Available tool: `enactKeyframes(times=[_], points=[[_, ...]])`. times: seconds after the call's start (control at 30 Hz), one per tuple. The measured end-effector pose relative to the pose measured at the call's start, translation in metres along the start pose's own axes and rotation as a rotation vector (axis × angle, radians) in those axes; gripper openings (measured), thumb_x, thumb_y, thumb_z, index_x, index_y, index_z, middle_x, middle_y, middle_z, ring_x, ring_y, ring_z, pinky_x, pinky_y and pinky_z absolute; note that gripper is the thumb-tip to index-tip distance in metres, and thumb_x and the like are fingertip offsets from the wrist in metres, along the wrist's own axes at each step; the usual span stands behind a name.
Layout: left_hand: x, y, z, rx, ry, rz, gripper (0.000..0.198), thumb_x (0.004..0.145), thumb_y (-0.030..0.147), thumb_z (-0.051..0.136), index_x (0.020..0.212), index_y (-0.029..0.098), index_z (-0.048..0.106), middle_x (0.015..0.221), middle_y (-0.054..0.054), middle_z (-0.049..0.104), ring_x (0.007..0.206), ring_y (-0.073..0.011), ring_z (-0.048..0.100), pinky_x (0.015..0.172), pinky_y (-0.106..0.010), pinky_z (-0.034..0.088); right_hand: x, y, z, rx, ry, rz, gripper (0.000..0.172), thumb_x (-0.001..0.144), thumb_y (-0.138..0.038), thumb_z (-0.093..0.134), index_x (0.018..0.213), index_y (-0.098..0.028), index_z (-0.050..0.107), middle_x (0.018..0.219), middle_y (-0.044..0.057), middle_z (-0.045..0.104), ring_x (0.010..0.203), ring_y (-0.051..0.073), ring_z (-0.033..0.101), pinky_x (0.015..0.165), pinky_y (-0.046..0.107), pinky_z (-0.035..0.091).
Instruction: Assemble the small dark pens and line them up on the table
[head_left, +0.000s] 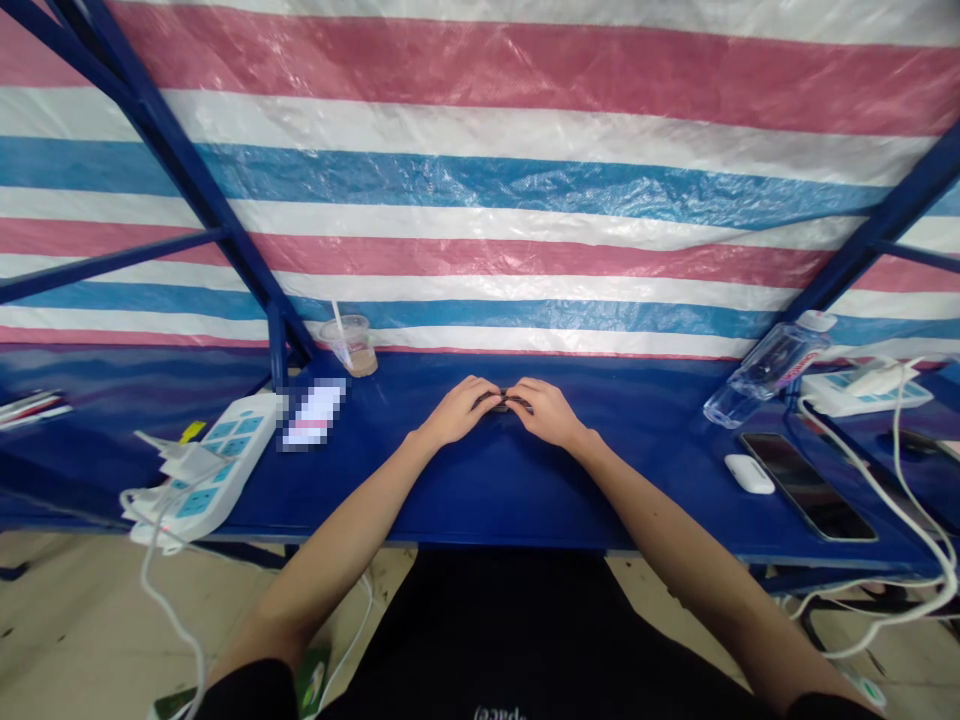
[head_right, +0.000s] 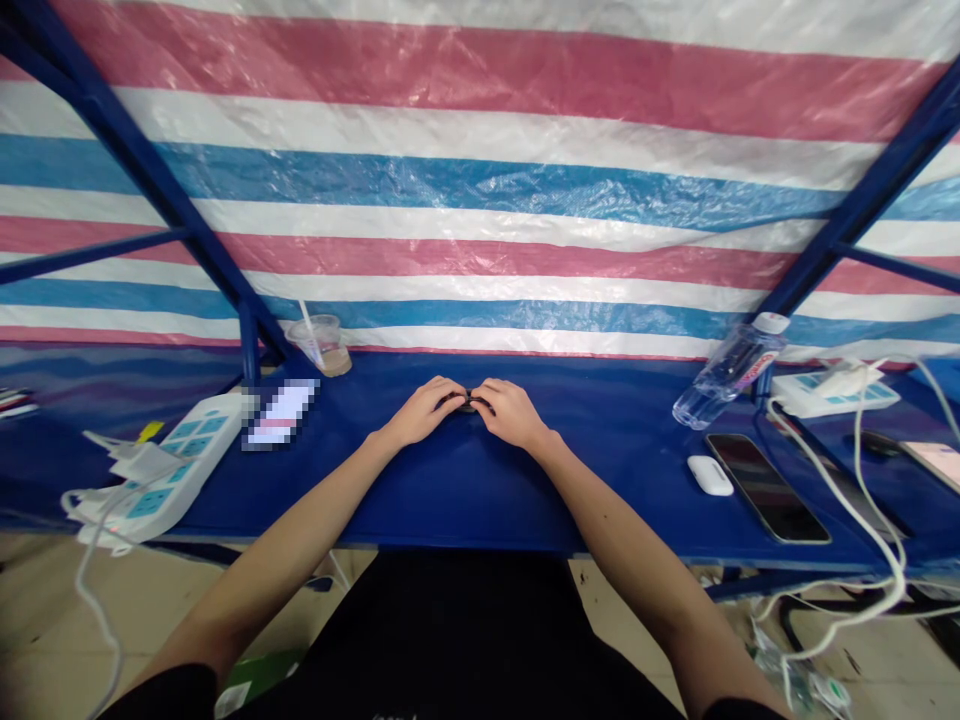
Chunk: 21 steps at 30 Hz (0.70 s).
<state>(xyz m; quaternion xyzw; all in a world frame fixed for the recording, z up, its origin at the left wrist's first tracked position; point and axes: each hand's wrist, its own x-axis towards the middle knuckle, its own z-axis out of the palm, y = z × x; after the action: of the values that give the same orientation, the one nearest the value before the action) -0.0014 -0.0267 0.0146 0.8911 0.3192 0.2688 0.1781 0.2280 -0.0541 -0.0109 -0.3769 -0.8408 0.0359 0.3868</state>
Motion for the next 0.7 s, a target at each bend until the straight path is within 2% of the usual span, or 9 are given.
enactKeyframes(times=[0.1, 0.17, 0.3, 0.4, 0.7], points=[[-0.001, -0.001, 0.001, -0.005, 0.025, -0.030, 0.026, 0.104, 0.046, 0.057, 0.116, 0.023, 0.065, 0.109, -0.006, 0.069, 0.101, -0.0233, 0.062, 0.092, -0.039, 0.050, 0.000, 0.000, 0.000, -0.003, 0.001, 0.007, 0.016, 0.104, -0.020, 0.058, 0.105, -0.024, 0.073, 0.100, 0.007, 0.072, 0.092, 0.021, 0.066, 0.086, 0.035, 0.052], [0.000, -0.002, 0.001, 0.011, 0.015, -0.008, 0.025, 0.107, 0.044, 0.052, 0.110, 0.023, 0.066, 0.106, -0.006, 0.068, 0.100, -0.0230, 0.060, 0.093, -0.039, 0.049, 0.000, 0.001, 0.000, -0.007, -0.003, 0.004, 0.015, 0.104, -0.021, 0.058, 0.105, -0.024, 0.073, 0.100, 0.007, 0.072, 0.092, 0.022, 0.066, 0.087, 0.035, 0.052], [0.001, -0.005, 0.000, 0.050, -0.006, 0.031, 0.040, 0.112, 0.041, 0.036, 0.095, 0.021, 0.067, 0.106, -0.007, 0.069, 0.102, -0.0236, 0.058, 0.096, -0.041, 0.047, 0.000, 0.002, 0.000, -0.011, -0.017, -0.007, 0.017, 0.105, -0.022, 0.056, 0.108, -0.024, 0.073, 0.102, 0.007, 0.073, 0.094, 0.022, 0.066, 0.088, 0.036, 0.051], [0.002, -0.005, 0.000, 0.066, 0.010, 0.003, 0.043, 0.112, 0.042, 0.035, 0.095, 0.021, 0.067, 0.105, -0.007, 0.069, 0.101, -0.0238, 0.058, 0.096, -0.041, 0.047, 0.000, 0.002, -0.001, -0.013, -0.015, 0.002, 0.019, 0.105, -0.021, 0.055, 0.111, -0.025, 0.073, 0.105, 0.007, 0.073, 0.095, 0.022, 0.066, 0.089, 0.036, 0.050], [0.001, -0.005, -0.001, 0.082, 0.172, -0.092, 0.026, 0.109, 0.039, 0.046, 0.105, 0.022, 0.066, 0.104, -0.006, 0.070, 0.102, -0.0234, 0.062, 0.096, -0.039, 0.048, 0.002, 0.015, -0.008, -0.093, 0.063, 0.107, 0.021, 0.104, -0.021, 0.056, 0.109, -0.024, 0.076, 0.107, 0.008, 0.074, 0.098, 0.024, 0.068, 0.089, 0.038, 0.045]])
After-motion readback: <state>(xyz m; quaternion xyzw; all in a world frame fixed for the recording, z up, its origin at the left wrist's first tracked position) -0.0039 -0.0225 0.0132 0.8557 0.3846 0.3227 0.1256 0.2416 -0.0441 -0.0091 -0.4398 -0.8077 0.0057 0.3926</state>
